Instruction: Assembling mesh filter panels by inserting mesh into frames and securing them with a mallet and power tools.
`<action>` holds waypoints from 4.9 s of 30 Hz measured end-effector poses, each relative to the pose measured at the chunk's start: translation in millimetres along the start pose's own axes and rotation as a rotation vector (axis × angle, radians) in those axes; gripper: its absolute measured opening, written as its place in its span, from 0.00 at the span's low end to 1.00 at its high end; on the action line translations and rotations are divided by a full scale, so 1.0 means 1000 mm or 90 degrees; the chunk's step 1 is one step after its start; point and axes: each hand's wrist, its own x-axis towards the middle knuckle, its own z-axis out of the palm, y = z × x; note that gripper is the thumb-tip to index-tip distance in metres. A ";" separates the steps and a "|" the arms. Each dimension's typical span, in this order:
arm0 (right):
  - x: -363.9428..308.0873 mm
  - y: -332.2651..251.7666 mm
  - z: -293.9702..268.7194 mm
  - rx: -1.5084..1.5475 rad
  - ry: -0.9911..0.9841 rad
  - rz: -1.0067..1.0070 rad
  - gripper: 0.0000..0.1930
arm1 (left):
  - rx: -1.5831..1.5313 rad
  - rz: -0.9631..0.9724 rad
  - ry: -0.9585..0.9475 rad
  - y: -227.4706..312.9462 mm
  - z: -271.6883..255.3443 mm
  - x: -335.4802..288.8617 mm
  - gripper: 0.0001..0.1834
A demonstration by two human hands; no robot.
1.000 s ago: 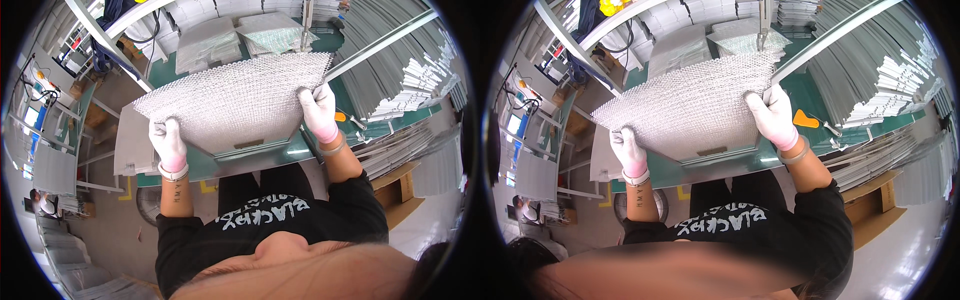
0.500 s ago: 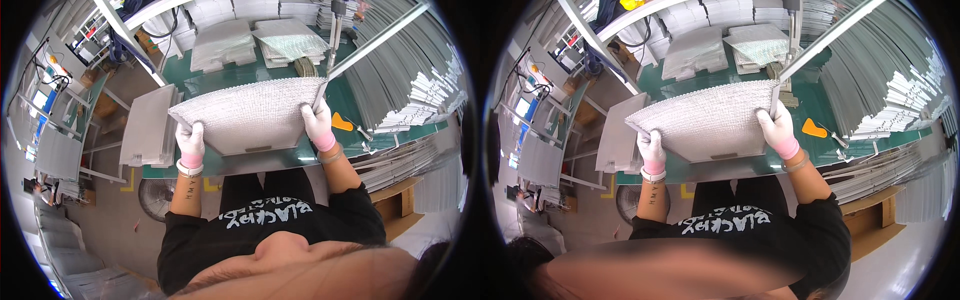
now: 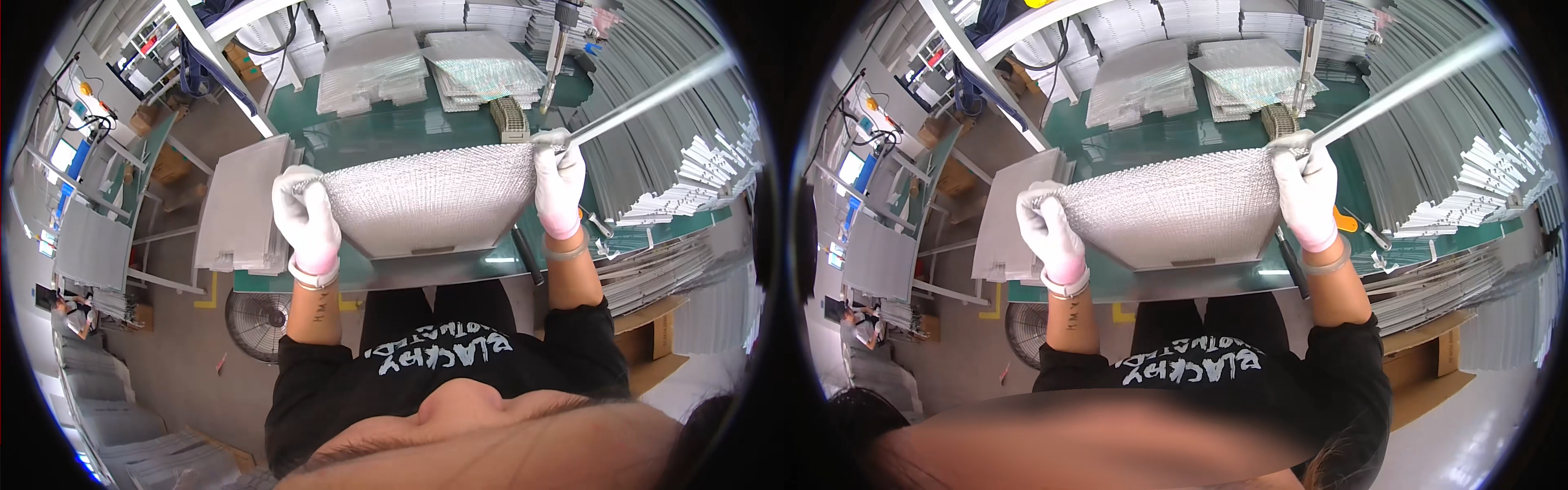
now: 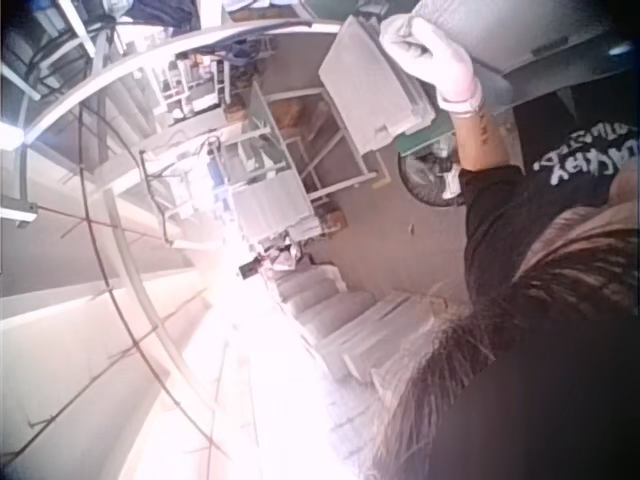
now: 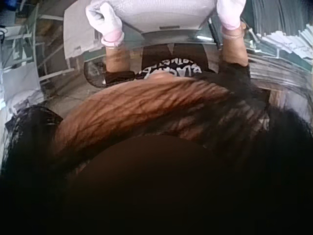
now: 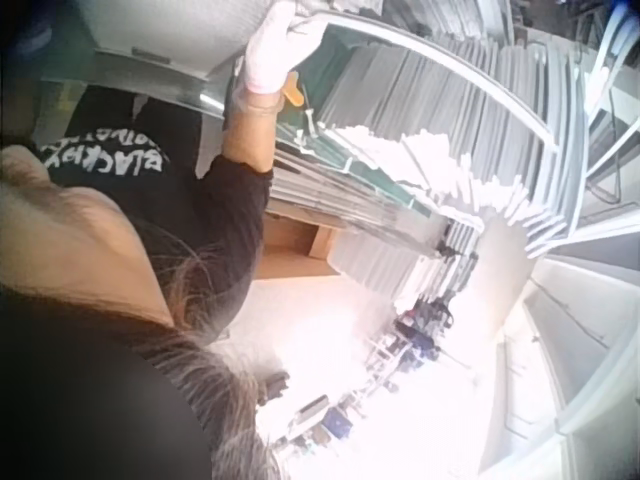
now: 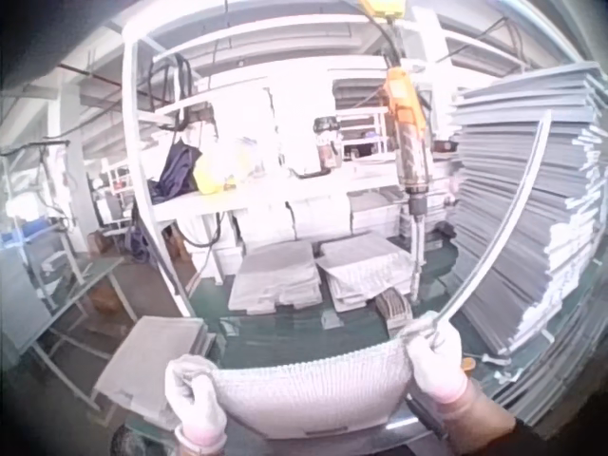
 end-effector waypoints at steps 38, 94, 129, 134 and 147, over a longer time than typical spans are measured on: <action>-0.131 -0.031 -0.059 0.066 -0.328 -0.225 0.20 | 0.052 -0.184 -1.066 -0.119 -0.008 -0.061 0.26; -0.001 0.025 0.009 0.073 -0.015 0.036 0.05 | -0.073 -0.309 0.014 -0.081 -0.042 -0.134 0.47; -0.063 -0.026 -0.042 0.183 -0.451 -0.160 0.19 | 0.588 -0.212 -0.938 -0.076 -0.071 -0.091 0.18; -0.059 -0.021 -0.016 0.118 -0.170 -0.088 0.15 | 0.035 -0.316 -0.730 0.005 -0.064 -0.035 0.15; -0.015 0.011 -0.001 0.027 -0.090 0.022 0.14 | -0.118 -0.007 -0.123 -0.005 -0.028 -0.012 0.13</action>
